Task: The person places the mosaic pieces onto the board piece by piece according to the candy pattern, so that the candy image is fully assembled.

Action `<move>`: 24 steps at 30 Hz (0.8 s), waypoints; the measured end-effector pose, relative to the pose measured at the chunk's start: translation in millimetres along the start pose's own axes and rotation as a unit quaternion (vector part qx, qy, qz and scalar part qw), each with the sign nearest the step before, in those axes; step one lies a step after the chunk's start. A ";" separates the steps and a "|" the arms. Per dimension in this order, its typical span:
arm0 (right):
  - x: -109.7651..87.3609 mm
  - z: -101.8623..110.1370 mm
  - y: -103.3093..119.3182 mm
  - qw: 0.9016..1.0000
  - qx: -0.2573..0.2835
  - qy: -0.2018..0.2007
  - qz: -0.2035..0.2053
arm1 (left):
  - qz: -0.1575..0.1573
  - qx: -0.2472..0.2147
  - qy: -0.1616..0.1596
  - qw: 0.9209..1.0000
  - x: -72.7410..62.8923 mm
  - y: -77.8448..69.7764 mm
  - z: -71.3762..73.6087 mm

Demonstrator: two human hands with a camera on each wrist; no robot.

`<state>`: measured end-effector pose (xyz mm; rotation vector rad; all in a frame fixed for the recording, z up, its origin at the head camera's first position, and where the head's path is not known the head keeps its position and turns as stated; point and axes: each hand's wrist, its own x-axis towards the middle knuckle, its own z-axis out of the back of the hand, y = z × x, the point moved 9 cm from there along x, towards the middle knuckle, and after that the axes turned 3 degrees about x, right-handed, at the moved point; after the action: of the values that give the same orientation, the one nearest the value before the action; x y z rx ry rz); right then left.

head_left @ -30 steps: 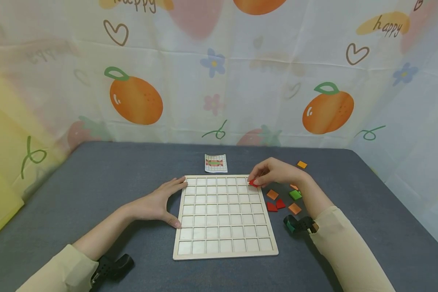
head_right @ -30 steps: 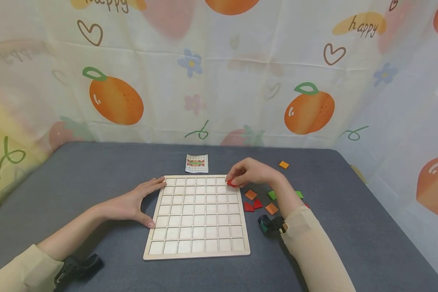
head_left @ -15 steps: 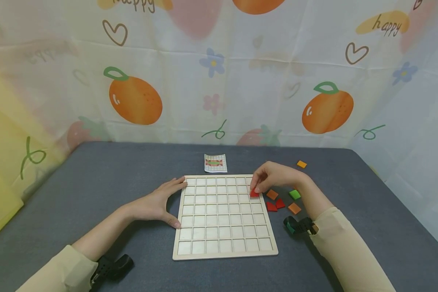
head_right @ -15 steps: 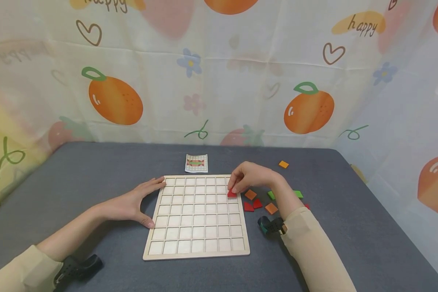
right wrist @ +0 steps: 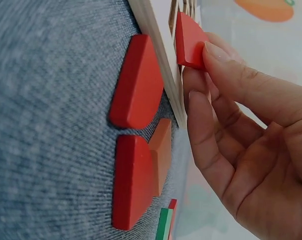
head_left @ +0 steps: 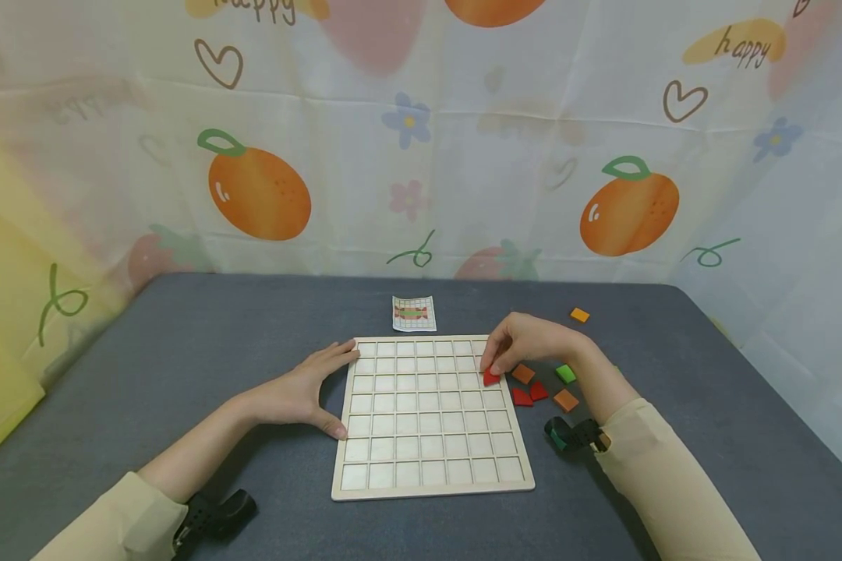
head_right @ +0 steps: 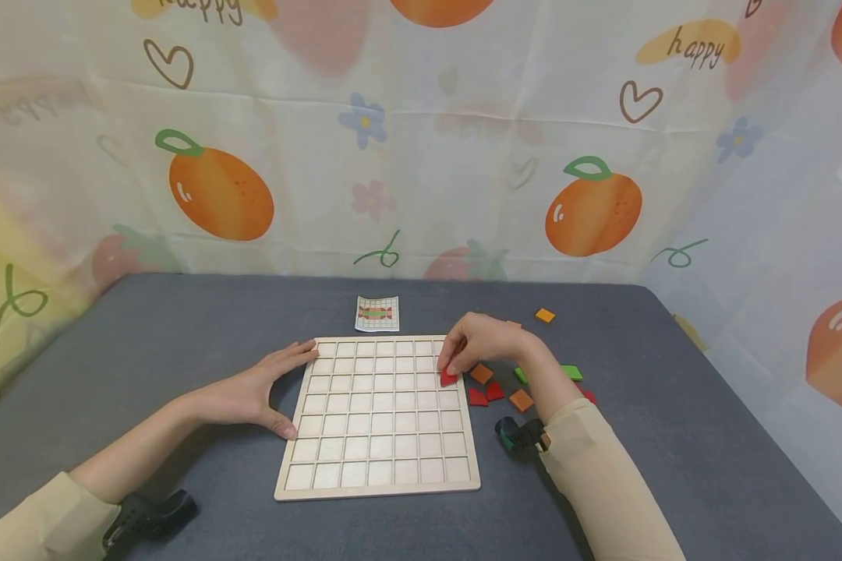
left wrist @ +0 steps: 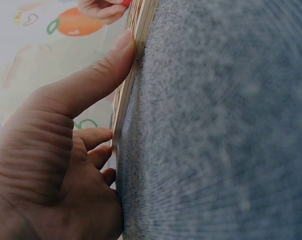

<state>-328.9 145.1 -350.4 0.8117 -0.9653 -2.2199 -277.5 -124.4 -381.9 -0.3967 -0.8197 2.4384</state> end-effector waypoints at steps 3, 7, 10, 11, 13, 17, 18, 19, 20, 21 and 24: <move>0.6 -0.4 1.1 1.000 -0.011 -0.002 0.003 | -0.002 0.001 -0.001 1.000 -0.5 -0.2 0.0; 1.6 -1.8 1.4 1.000 -0.017 -0.003 0.000 | -0.004 0.003 -0.002 1.000 -0.9 -0.6 -0.1; 1.6 -2.9 1.9 1.000 -0.016 -0.003 -0.003 | -0.003 0.004 -0.003 1.000 -0.2 0.1 0.0; 1.5 -2.9 2.2 1.000 -0.016 -0.003 -0.003 | -0.003 0.004 -0.003 1.000 0.0 0.2 0.1; 1.3 -2.9 2.3 1.000 -0.018 -0.004 -0.002 | -0.001 0.004 -0.004 1.000 0.2 0.6 0.3; 1.7 -3.1 1.7 1.000 -0.020 -0.006 0.000 | -0.001 0.005 -0.004 1.000 -0.1 -0.2 0.5; 1.9 -3.2 1.2 1.000 -0.021 -0.007 0.000 | 0.000 0.005 -0.003 1.000 -0.3 -0.4 0.5; 2.1 -3.2 0.7 1.000 -0.021 -0.007 0.000 | -0.001 0.006 -0.003 1.000 -0.4 -0.6 0.5; 2.3 -3.3 0.3 1.000 -0.020 -0.008 0.000 | -0.001 0.006 -0.003 1.000 -0.8 -1.2 0.6; 2.4 -3.4 -0.2 1.000 -0.019 -0.008 -0.001 | -0.002 0.007 -0.003 1.000 -1.1 -1.6 0.7; 2.8 -3.5 -1.3 1.000 -0.018 -0.009 -0.002 | -0.003 0.008 -0.003 1.000 -1.8 -2.5 0.8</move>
<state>-328.5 142.4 -354.2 0.7802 -0.9307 -2.2444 -275.3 -124.1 -379.6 -0.3808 -0.8016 2.4394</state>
